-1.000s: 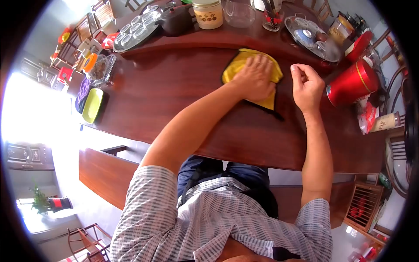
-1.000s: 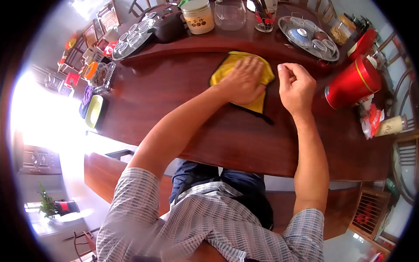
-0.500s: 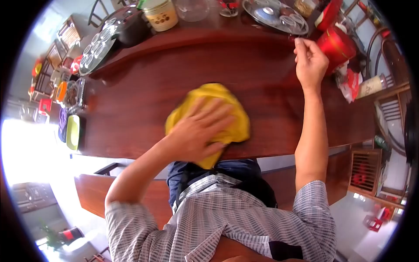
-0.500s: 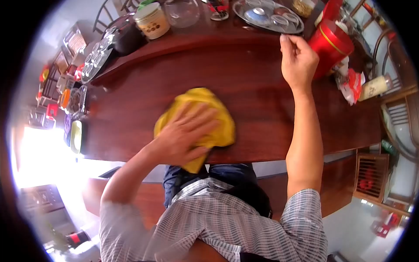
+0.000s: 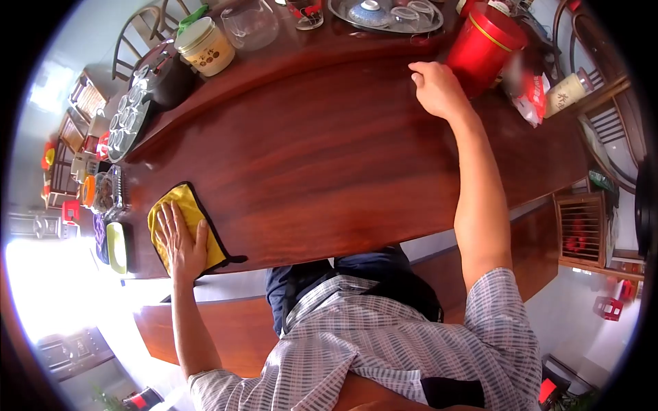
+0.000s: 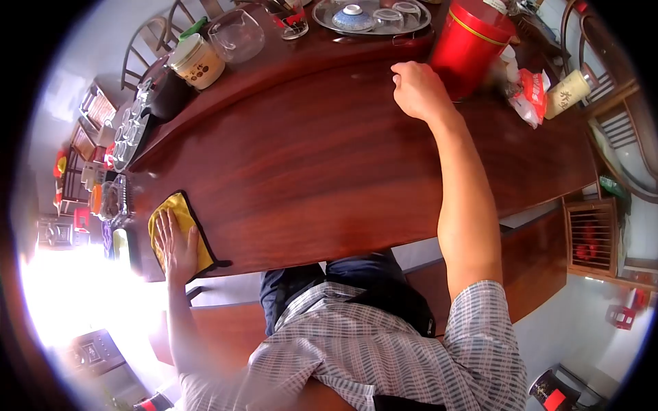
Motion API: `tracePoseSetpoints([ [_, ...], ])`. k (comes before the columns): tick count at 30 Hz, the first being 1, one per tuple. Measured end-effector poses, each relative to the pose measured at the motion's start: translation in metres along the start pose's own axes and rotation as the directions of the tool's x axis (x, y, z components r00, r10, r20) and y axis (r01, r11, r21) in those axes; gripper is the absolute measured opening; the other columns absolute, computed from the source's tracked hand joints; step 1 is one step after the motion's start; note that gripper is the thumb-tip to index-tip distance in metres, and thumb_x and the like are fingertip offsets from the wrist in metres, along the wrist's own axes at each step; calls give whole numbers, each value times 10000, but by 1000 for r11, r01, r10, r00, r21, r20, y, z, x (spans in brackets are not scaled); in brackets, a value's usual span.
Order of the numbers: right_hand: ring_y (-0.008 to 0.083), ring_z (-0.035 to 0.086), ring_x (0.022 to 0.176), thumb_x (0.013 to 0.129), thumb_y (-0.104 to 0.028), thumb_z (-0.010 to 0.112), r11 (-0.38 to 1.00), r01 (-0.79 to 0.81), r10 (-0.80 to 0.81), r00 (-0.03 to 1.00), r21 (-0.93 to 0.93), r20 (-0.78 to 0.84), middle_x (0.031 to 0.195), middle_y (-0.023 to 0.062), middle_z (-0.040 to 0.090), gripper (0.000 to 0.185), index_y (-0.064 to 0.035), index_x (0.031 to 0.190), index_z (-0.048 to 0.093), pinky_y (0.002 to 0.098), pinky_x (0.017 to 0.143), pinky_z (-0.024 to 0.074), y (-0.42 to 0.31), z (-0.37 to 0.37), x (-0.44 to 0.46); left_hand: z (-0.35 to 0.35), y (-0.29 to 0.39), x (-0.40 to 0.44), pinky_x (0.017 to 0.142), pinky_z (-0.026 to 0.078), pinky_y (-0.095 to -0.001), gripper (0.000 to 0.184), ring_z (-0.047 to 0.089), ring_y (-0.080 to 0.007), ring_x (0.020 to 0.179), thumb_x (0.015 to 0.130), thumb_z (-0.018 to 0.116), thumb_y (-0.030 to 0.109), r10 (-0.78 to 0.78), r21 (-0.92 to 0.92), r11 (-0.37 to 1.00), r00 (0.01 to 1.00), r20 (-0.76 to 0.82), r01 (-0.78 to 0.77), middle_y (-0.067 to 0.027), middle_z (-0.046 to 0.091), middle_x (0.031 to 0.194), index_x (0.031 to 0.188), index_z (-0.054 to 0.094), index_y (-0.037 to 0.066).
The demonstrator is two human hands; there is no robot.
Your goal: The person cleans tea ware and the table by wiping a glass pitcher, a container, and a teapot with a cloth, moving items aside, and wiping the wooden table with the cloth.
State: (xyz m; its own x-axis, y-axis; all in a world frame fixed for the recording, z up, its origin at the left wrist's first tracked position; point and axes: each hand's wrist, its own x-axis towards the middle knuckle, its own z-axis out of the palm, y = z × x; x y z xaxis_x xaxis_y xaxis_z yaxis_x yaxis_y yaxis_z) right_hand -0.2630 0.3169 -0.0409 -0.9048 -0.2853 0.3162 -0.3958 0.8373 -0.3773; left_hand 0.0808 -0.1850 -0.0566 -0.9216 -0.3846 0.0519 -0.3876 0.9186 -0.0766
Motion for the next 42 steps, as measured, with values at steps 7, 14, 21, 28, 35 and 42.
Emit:
tracePoseSetpoints([
  [7,454,677,1128,1078,-262,488,985,-24,54,984,-172,171,1283,234,682,399,-47,1388,618,554,963,548,-14,2,-2,-6,17,-3,1289,61,-624,905,95,-422,1631,1038,498,618,-31,-49,998,999,-45,29,-235,175,1750,1682,230,42],
  [14,450,655,1124,1081,-239,531,968,-34,80,980,-247,181,1205,219,693,381,-87,1401,670,542,957,526,-26,1,-9,-6,19,-3,1303,57,-588,892,115,-410,1630,1030,528,601,-33,-67,997,996,-81,28,-225,212,1743,1669,273,33],
  [21,160,584,785,1042,-84,612,929,-109,12,965,355,263,868,87,646,317,-49,1340,714,298,754,500,-31,-19,-50,-11,22,-4,1311,46,-570,899,110,-393,1634,1017,551,591,-45,-87,995,996,-71,39,-217,212,1745,1665,284,27],
  [28,286,587,734,1020,-83,650,935,298,-327,934,193,141,844,143,625,287,-40,1291,734,401,714,495,-46,-10,-76,-7,20,-4,1308,49,-581,898,116,-385,1635,1019,550,587,-40,-67,997,996,-83,35,-216,213,1745,1665,282,23],
  [35,350,665,848,1018,-245,664,897,419,-389,899,-140,199,926,155,621,299,-70,1246,748,482,716,553,-66,-13,-85,-10,21,-3,1308,48,-570,874,109,-392,1635,1031,532,565,-41,-72,997,997,-67,37,-228,216,1742,1669,271,27],
  [42,224,644,712,953,-116,773,879,266,-302,953,396,30,846,113,639,237,-20,1168,750,350,631,533,-58,-33,-107,-9,20,-4,1311,31,-563,878,85,-390,1638,1038,491,580,-41,-43,998,998,-42,40,-224,198,1748,1665,268,5],
])
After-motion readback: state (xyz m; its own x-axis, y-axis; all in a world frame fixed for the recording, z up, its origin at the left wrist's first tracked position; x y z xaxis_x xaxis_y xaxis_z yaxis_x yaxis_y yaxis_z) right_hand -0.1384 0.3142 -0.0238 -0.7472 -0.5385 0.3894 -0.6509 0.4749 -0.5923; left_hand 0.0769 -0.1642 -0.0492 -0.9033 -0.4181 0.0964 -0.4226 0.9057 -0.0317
